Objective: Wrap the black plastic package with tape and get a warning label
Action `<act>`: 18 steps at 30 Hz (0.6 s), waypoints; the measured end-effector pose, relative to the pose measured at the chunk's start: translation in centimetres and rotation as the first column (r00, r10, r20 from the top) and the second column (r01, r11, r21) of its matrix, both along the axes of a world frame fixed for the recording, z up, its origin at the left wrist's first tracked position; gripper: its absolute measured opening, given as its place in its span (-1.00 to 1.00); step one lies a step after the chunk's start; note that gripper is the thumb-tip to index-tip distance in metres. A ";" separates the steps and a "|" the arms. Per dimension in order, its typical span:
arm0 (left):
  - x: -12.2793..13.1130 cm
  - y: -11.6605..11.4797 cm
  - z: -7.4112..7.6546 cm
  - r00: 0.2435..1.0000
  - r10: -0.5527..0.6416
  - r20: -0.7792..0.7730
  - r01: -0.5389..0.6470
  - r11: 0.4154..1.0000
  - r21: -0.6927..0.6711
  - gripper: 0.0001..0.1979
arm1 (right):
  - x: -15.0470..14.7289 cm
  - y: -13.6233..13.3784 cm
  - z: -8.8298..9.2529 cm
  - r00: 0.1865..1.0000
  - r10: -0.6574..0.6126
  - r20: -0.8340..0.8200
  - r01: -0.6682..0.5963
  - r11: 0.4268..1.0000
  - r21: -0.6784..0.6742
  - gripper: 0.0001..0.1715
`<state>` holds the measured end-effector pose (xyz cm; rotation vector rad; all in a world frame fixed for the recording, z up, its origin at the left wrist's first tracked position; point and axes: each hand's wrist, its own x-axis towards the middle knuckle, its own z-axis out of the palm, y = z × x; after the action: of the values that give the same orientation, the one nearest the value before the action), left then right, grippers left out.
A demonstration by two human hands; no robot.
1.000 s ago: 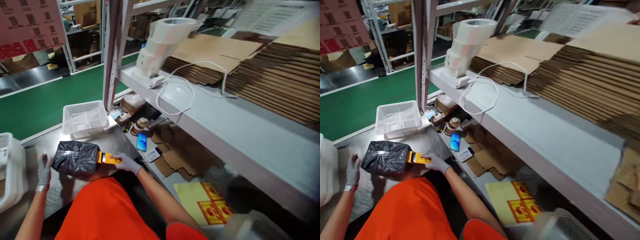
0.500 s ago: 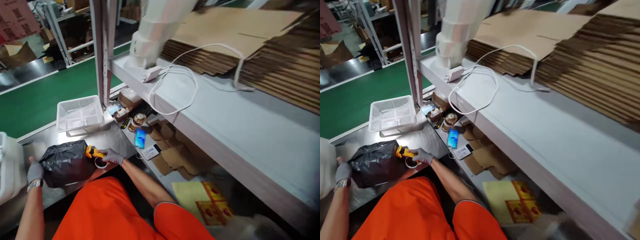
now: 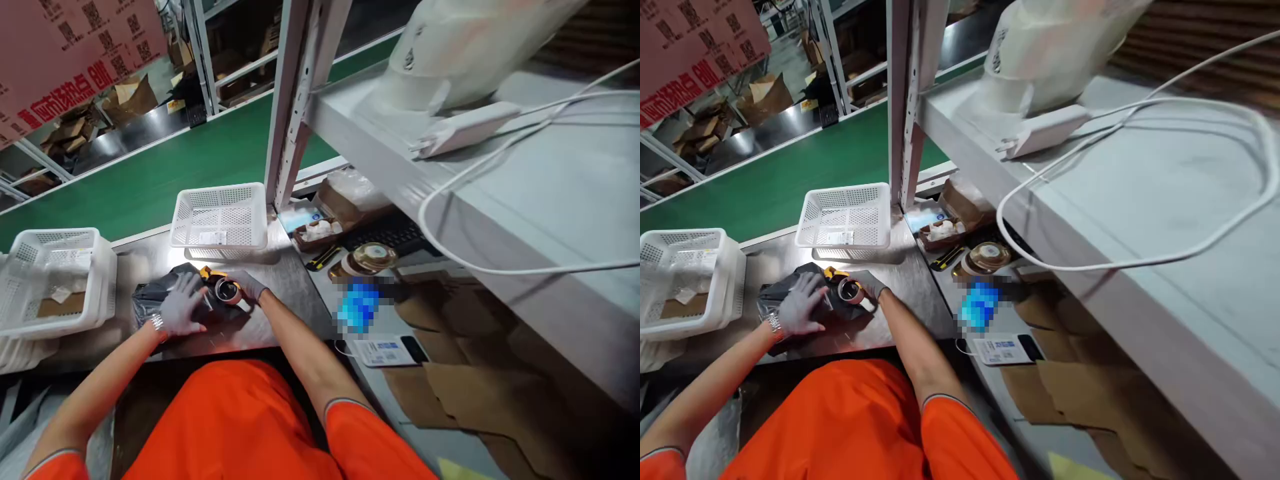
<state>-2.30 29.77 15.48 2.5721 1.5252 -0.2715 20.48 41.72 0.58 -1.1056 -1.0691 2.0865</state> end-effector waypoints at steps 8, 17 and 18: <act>2.9 5.0 -1.6 0.986 -0.162 -0.040 0.159 0.985 -0.073 -0.44 | 9.3 -6.0 -2.6 0.999 0.019 -0.034 -0.019 1.000 0.020 -0.46; 2.1 10.0 0.9 0.597 0.801 0.038 -0.794 0.583 0.172 -0.30 | 9.2 -12.8 -3.6 0.950 0.286 -0.123 -0.295 0.953 -0.061 -0.45; 2.0 10.0 1.3 0.619 0.784 0.045 -0.776 0.602 0.188 -0.31 | 9.1 -12.6 -3.6 0.958 0.250 -0.139 -0.265 0.959 -0.104 -0.43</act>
<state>-0.35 39.79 16.75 1.7124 2.6092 -0.0643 29.54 29.11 -3.06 -0.9160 -1.0854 2.4206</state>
